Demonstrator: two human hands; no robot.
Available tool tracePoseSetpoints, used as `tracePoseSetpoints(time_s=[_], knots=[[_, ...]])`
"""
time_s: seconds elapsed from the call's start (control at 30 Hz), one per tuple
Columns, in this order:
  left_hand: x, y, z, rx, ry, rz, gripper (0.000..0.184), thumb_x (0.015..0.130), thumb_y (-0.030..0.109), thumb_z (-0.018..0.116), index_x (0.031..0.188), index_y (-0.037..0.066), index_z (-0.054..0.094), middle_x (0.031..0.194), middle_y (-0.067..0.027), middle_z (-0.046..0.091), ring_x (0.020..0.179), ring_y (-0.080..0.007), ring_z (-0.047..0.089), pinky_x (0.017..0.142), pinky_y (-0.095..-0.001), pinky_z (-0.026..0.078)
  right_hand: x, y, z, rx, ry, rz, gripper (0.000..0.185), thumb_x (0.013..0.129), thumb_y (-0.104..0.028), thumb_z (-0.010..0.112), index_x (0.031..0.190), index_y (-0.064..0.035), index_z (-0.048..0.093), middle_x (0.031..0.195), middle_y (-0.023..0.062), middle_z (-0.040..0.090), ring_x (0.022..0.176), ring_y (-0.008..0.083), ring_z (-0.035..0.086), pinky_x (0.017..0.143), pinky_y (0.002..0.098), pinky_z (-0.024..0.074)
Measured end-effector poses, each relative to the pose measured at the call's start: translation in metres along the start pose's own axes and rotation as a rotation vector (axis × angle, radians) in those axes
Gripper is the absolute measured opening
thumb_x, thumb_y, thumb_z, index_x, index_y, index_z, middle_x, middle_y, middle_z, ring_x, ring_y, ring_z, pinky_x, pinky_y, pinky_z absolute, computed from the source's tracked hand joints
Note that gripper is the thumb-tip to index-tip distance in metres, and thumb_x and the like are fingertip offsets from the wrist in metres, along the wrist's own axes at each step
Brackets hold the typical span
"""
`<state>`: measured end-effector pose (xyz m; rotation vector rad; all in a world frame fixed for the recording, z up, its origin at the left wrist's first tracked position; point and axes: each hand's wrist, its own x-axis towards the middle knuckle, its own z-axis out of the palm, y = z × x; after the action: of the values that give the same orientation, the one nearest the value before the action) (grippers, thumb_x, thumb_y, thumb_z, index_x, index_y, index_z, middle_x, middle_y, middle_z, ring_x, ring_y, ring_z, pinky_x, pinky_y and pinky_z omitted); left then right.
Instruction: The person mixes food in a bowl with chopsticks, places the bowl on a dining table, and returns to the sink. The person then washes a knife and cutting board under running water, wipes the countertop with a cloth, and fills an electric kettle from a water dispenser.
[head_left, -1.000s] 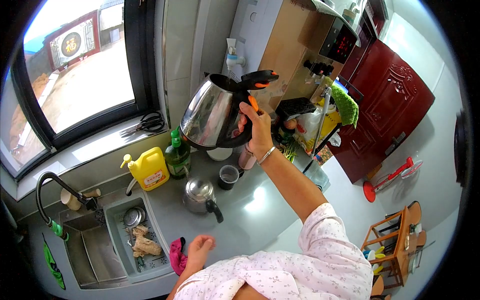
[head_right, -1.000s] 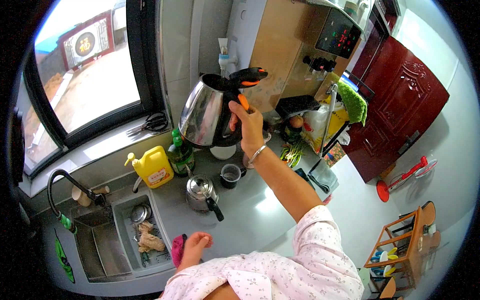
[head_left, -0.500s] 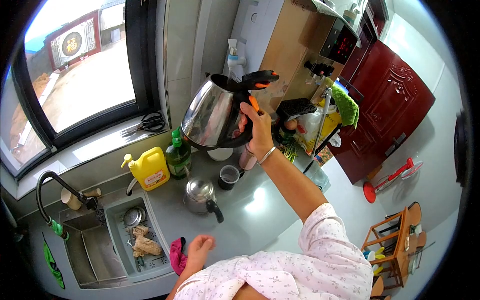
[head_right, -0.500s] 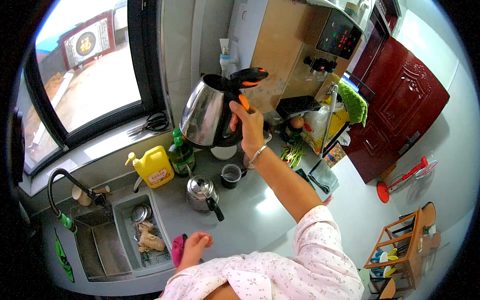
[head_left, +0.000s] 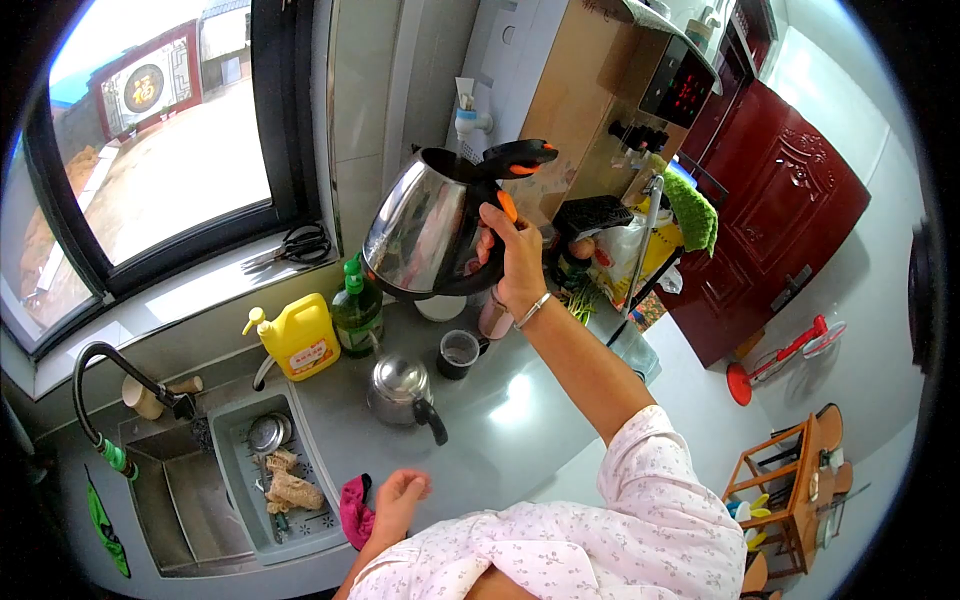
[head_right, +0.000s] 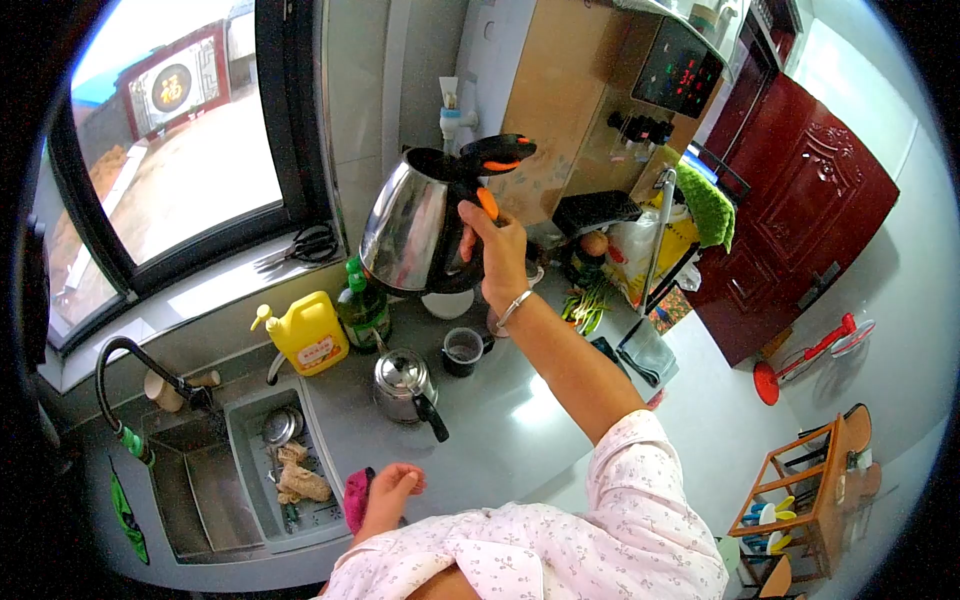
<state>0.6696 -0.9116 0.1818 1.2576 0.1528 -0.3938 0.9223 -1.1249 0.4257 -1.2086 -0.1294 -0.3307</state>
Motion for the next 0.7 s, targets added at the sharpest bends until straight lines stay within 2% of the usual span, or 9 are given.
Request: tracePoseSetpoints(time_s=[0.07, 0.13, 0.7], knots=[[0.0, -0.0001, 0.0001, 0.003, 0.001, 0.003, 0.014, 0.092, 0.01, 0.057, 0.1, -0.001, 0.061, 0.091, -0.007, 0.065, 0.083, -0.0148, 0.062, 0.075, -0.0281, 0.05, -0.0006, -0.0001, 0.0008, 0.001, -0.003, 0.0, 0.025, 0.081, -0.024, 0.073, 0.083, -0.0048, 0.057, 0.059, 0.0002, 0.051, 0.047, 0.0101, 0.048, 0.044, 0.023, 0.0373], [-0.0001, 0.0001, 0.0001, 0.002, -0.001, 0.004, 0.014, 0.092, 0.009, 0.057, 0.1, -0.001, 0.061, 0.091, -0.007, 0.065, 0.083, -0.015, 0.062, 0.076, -0.0281, 0.05, -0.0016, -0.001, 0.0024, 0.004, 0.021, -0.007, 0.026, 0.08, -0.025, 0.073, 0.076, -0.0055, 0.057, 0.054, 0.0015, 0.052, 0.045, 0.0126, 0.047, 0.046, 0.0264, 0.0361], [0.0009, -0.0029, -0.002, 0.002, 0.002, -0.001, 0.013, 0.092, 0.008, 0.057, 0.101, 0.0, 0.061, 0.094, -0.0069, 0.065, 0.083, -0.015, 0.063, 0.075, -0.0281, 0.051, 0.0007, 0.002, 0.0013, -0.002, 0.03, 0.001, 0.029, 0.079, -0.028, 0.075, 0.075, -0.0063, 0.056, 0.054, 0.0019, 0.052, 0.044, 0.0132, 0.047, 0.045, 0.0268, 0.0364]])
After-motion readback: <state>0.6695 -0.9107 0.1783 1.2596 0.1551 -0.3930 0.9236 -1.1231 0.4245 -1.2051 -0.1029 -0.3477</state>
